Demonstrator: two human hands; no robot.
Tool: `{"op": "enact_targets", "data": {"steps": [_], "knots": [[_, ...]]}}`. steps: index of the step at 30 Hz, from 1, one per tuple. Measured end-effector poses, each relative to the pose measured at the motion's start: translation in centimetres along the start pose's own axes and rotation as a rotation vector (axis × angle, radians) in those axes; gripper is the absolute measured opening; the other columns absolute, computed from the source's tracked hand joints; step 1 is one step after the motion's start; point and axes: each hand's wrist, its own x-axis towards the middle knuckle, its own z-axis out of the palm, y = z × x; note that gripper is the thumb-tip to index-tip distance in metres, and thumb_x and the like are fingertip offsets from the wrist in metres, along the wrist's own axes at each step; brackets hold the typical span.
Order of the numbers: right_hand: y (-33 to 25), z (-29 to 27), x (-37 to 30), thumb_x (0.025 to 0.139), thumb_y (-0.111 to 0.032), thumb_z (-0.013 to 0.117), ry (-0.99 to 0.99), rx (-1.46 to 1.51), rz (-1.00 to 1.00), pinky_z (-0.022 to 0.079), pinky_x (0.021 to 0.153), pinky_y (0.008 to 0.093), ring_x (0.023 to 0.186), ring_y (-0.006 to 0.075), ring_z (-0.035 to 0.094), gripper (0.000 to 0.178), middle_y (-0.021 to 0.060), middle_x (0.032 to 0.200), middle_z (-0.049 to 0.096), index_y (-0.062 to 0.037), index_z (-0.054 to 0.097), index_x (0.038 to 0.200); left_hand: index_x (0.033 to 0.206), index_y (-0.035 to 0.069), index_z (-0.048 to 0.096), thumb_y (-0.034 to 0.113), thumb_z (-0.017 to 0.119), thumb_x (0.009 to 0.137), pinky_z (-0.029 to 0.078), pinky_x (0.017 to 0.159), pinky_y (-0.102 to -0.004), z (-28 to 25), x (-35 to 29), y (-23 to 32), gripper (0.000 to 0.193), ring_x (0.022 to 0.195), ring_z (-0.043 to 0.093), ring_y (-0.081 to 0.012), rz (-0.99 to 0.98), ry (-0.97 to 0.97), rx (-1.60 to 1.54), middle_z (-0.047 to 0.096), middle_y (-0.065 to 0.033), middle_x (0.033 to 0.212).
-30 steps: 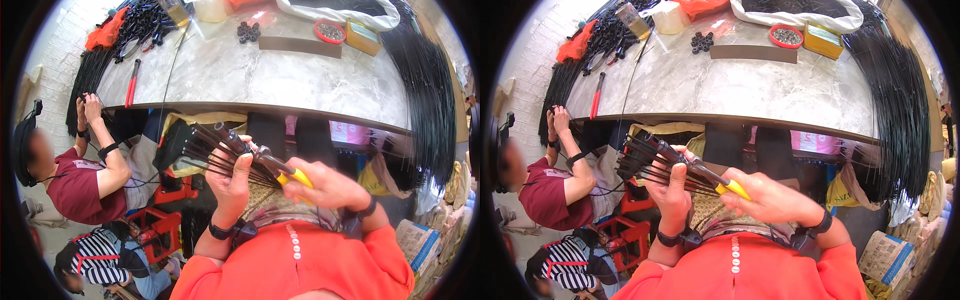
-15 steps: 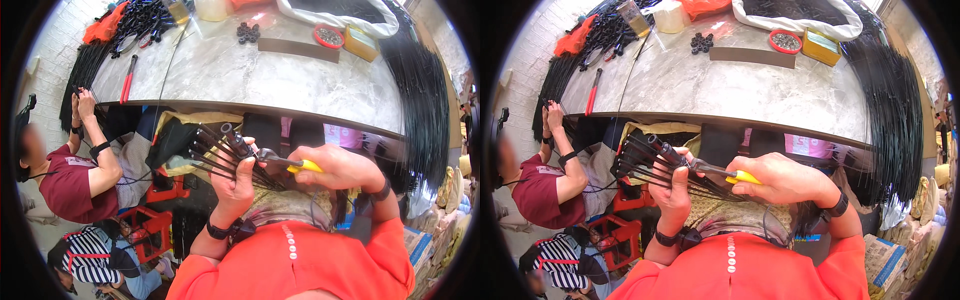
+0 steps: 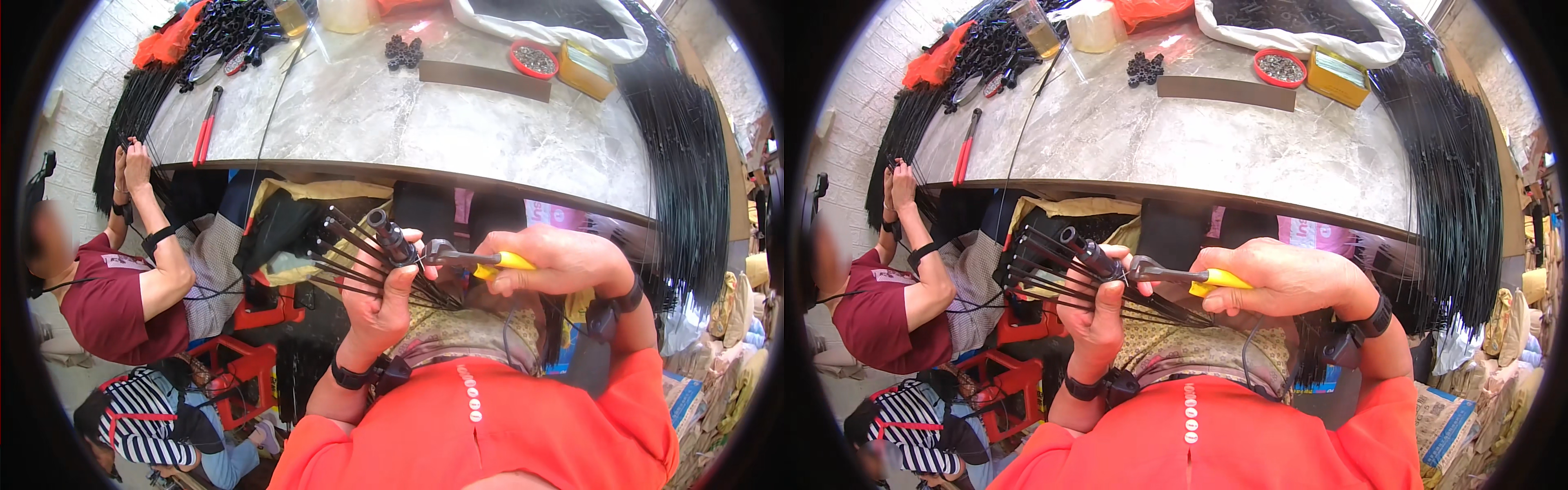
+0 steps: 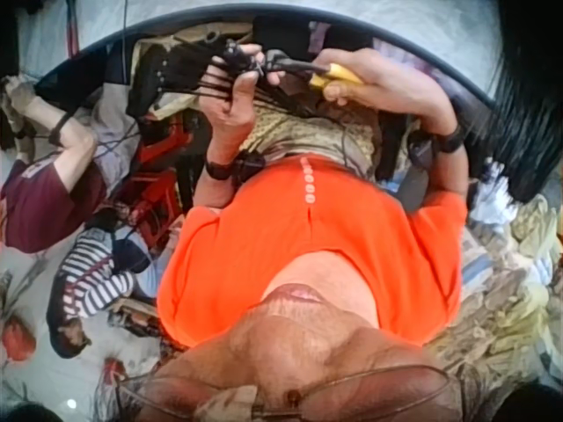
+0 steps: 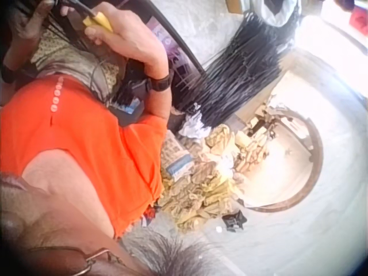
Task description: The person assembles umbrella frames by inserting thin black rods into a plastic hub, securing them with wire, and using pliers to tighten and cut the wire.
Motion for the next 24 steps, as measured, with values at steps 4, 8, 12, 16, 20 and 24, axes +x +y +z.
{"op": "enact_targets", "data": {"steps": [4, 8, 12, 16, 20, 24], "knots": [[-0.6, 0.9, 0.0, 0.1, -0.03, 0.058, 0.045, 0.08, 0.067, 0.052, 0.065, 0.0374, 0.074, 0.0276, 0.069, 0.033, 0.0153, 0.079, 0.066, -0.0024, 0.053, 0.118, 0.127, -0.005, 0.053, 0.007, 0.057, 0.1, 0.052, 0.079, -0.0281, -0.1, 0.0, -0.4, 0.03, 0.084, 0.063, -0.0147, 0.021, 0.033, -0.003, 0.061, -0.0085, 0.101], [-0.6, 2.7, 0.0, 0.1, -0.03, 0.058, 0.122, 0.02, 0.053, 0.05, 0.065, 0.0401, 0.073, 0.0311, 0.068, 0.032, 0.0153, 0.075, 0.064, -0.0027, 0.05, 0.116, 0.127, -0.004, 0.053, 0.006, 0.055, 0.1, 0.052, 0.077, -0.0265, 0.0, 0.2, -0.6, 0.029, 0.083, 0.062, -0.0132, 0.062, 0.08, 0.036, 0.061, -0.0077, 0.102], [-0.4, 3.1, 0.3, 0.099, -0.03, 0.06, 0.15, 0.013, 0.04, 0.049, 0.067, 0.0426, 0.079, 0.0366, 0.066, 0.034, 0.0175, 0.078, 0.064, -0.0032, 0.05, 0.118, 0.126, -0.004, 0.053, 0.006, 0.055, 0.1, 0.052, 0.076, -0.0255, 0.3, 0.3, -0.3, 0.028, 0.083, 0.062, -0.0123, 0.065, 0.124, 0.09, 0.061, -0.0078, 0.103], [-0.3, 3.4, 0.3, 0.098, -0.025, 0.061, 0.175, 0.002, 0.019, 0.052, 0.076, 0.0382, 0.088, 0.0319, 0.069, 0.035, 0.0149, 0.095, 0.07, -0.0026, 0.051, 0.124, 0.126, -0.004, 0.053, 0.005, 0.054, 0.1, 0.051, 0.075, -0.0251, 0.6, 0.2, -0.2, 0.027, 0.083, 0.062, -0.0119, 0.059, 0.132, 0.127, 0.062, -0.0079, 0.101], [-0.8, 3.3, 0.5, 0.097, -0.022, 0.061, 0.154, 0.015, 0.06, 0.053, 0.083, 0.0357, 0.095, 0.0306, 0.07, 0.039, 0.0143, 0.105, 0.072, -0.002, 0.051, 0.128, 0.126, -0.005, 0.052, 0.005, 0.054, 0.1, 0.051, 0.076, -0.025, 0.5, 0.3, -0.4, 0.027, 0.084, 0.062, -0.0118, 0.094, 0.118, 0.157, 0.062, -0.0077, 0.1], [-0.2, 4.0, 0.5, 0.097, -0.027, 0.062, 0.219, -0.02, -0.003, 0.05, 0.076, 0.0464, 0.093, 0.0421, 0.064, 0.039, 0.0215, 0.098, 0.067, -0.0028, 0.049, 0.125, 0.126, -0.005, 0.051, 0.004, 0.054, 0.1, 0.051, 0.076, -0.0247, 0.6, 0.4, -0.3, 0.027, 0.084, 0.062, -0.0117, 0.123, 0.125, 0.212, 0.062, -0.0076, 0.099]]}}
